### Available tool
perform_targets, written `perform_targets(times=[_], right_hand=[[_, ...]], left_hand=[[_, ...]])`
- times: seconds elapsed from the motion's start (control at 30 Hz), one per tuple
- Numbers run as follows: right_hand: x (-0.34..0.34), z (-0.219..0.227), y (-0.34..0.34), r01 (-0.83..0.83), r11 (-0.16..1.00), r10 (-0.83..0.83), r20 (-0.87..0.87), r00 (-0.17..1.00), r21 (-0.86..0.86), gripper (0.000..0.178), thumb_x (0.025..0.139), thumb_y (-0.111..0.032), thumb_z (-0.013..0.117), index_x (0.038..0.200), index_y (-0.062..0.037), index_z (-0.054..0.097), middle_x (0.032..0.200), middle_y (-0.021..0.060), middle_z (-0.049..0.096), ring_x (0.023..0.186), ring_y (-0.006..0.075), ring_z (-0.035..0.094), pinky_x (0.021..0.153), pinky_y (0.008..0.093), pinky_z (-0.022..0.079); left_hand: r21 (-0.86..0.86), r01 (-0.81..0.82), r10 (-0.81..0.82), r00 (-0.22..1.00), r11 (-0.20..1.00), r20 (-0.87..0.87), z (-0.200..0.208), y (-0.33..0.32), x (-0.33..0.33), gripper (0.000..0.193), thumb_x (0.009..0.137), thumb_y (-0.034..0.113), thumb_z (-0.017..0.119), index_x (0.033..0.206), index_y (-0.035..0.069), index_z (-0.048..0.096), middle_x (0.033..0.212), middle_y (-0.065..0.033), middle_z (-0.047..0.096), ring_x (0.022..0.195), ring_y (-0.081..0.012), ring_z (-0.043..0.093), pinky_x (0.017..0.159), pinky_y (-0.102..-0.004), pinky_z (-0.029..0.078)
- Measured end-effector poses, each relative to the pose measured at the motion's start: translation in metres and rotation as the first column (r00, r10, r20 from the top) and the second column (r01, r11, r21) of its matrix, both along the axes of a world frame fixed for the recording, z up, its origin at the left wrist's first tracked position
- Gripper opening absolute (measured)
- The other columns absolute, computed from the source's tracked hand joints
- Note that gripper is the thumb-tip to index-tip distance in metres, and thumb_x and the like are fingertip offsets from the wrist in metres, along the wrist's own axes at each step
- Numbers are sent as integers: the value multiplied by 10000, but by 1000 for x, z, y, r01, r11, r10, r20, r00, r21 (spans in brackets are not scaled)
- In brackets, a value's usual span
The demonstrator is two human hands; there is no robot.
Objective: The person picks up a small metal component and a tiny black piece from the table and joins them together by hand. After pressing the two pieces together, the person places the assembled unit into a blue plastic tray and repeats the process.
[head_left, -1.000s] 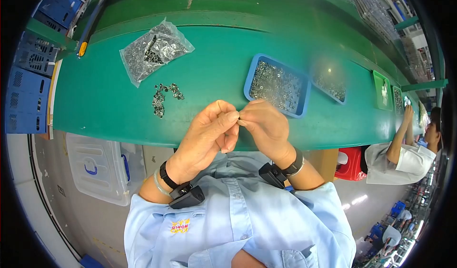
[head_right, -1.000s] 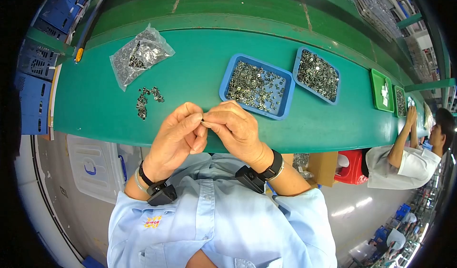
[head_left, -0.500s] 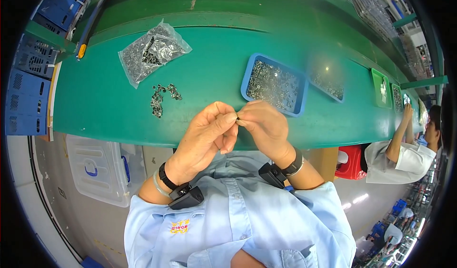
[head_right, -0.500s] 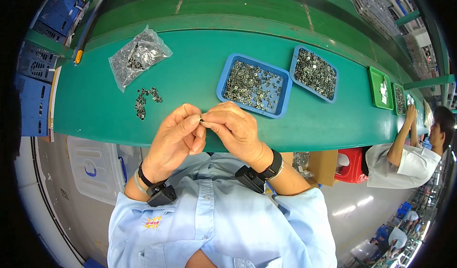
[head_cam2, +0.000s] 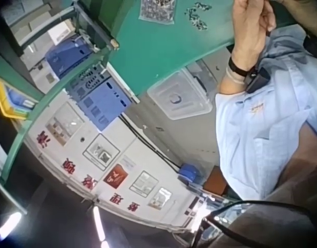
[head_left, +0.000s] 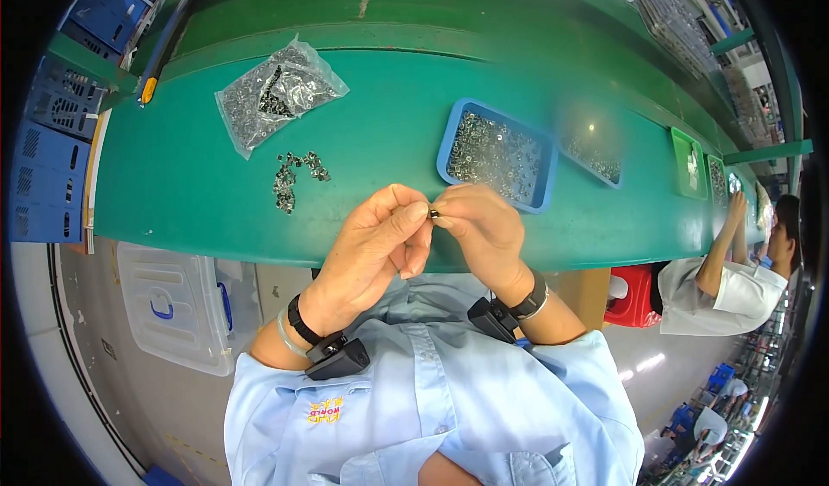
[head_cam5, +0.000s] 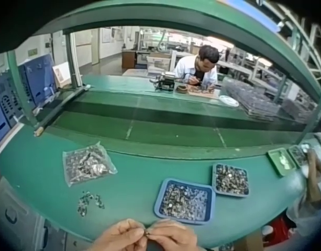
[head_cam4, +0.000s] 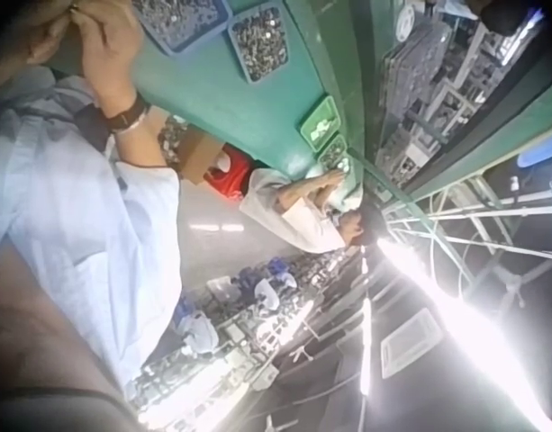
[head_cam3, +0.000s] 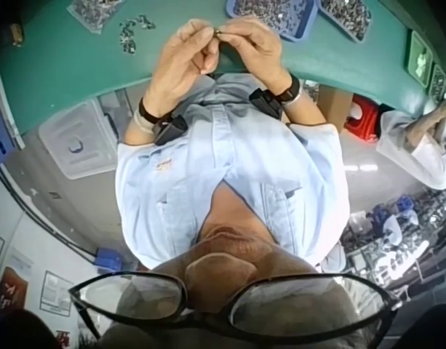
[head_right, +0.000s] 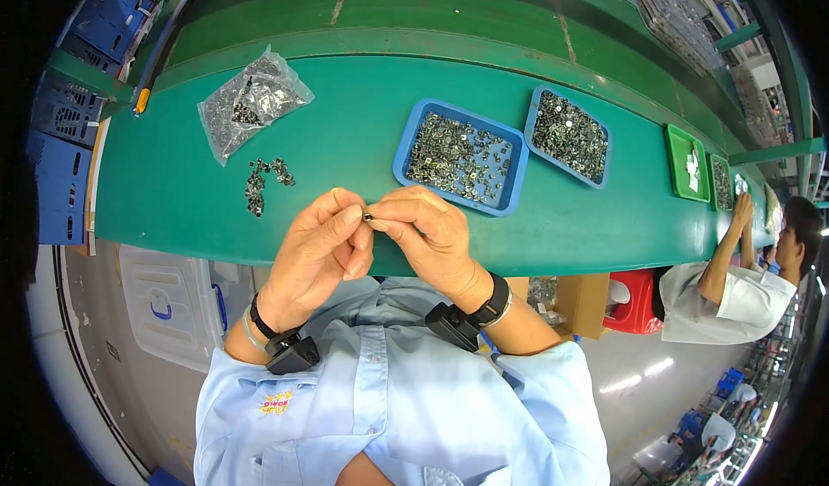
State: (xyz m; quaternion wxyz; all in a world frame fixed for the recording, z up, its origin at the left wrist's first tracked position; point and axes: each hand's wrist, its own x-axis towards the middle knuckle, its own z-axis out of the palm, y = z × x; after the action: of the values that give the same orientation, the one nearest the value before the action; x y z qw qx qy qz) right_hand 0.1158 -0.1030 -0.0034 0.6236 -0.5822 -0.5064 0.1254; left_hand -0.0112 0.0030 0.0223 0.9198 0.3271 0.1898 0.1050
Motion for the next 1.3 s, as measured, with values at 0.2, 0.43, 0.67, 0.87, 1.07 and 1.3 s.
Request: perform_targets(times=[0.2, 0.43, 0.67, 0.87, 1.07, 1.3], right_hand=[[-2, -1, 0, 8, 1000, -8, -37, 999, -7, 122, 760, 22, 664, 870, -23, 635, 861, 98, 643, 824, 231, 609, 736, 328, 487], [1, 5, 0, 44, 999, -44, 88, 995, -4, 137, 754, 34, 662, 870, -32, 630, 850, 96, 640, 802, 219, 612, 706, 308, 491], [61, 26, 3, 454, 867, -277, 559, 782, -206, 115, 752, -12, 682, 841, -24, 609, 798, 91, 608, 722, 204, 603, 635, 288, 491], [23, 28, 62, 180, 937, 22, 565, 825, -300, 116, 773, -58, 655, 882, -33, 625, 835, 109, 603, 747, 279, 591, 649, 339, 480], [-32, 3, 110, 113, 885, 225, 629, 744, -452, 141, 752, -124, 687, 853, -57, 615, 800, 85, 571, 753, 276, 584, 622, 361, 480], [-29, 0, 112, 0, 919, 231, 536, 812, -395, 180, 723, -89, 711, 866, -46, 610, 813, 82, 585, 736, 261, 586, 616, 350, 478]], left_hand=[[13, -9, 9, 1000, 1000, -9, -1, 0, -1, 150, 941, 200, 521, 934, 52, 495, 671, -44, 534, 494, -114, 466, 445, -243, 349], [22, 24, -24, 1000, 999, 15, -6, 2, 2, 145, 942, 196, 518, 977, 55, 516, 690, -33, 544, 503, -95, 468, 436, -223, 342], [26, 24, -24, 1000, 999, -7, -24, 19, -21, 150, 944, 190, 512, 1008, 55, 524, 732, -37, 558, 522, -88, 479, 437, -218, 348], [-7, -36, 36, 999, 999, -23, -36, 33, -53, 140, 942, 171, 506, 1009, 49, 525, 732, -44, 556, 523, -92, 481, 438, -221, 353], [-22, -94, 94, 995, 995, -18, -34, 47, -79, 150, 940, 175, 513, 1018, 47, 521, 755, -26, 551, 549, -78, 480, 463, -210, 363], [-8, -181, 180, 983, 984, -31, -36, 56, -88, 170, 939, 178, 519, 1037, 38, 522, 759, -33, 554, 540, -82, 482, 457, -210, 364]])
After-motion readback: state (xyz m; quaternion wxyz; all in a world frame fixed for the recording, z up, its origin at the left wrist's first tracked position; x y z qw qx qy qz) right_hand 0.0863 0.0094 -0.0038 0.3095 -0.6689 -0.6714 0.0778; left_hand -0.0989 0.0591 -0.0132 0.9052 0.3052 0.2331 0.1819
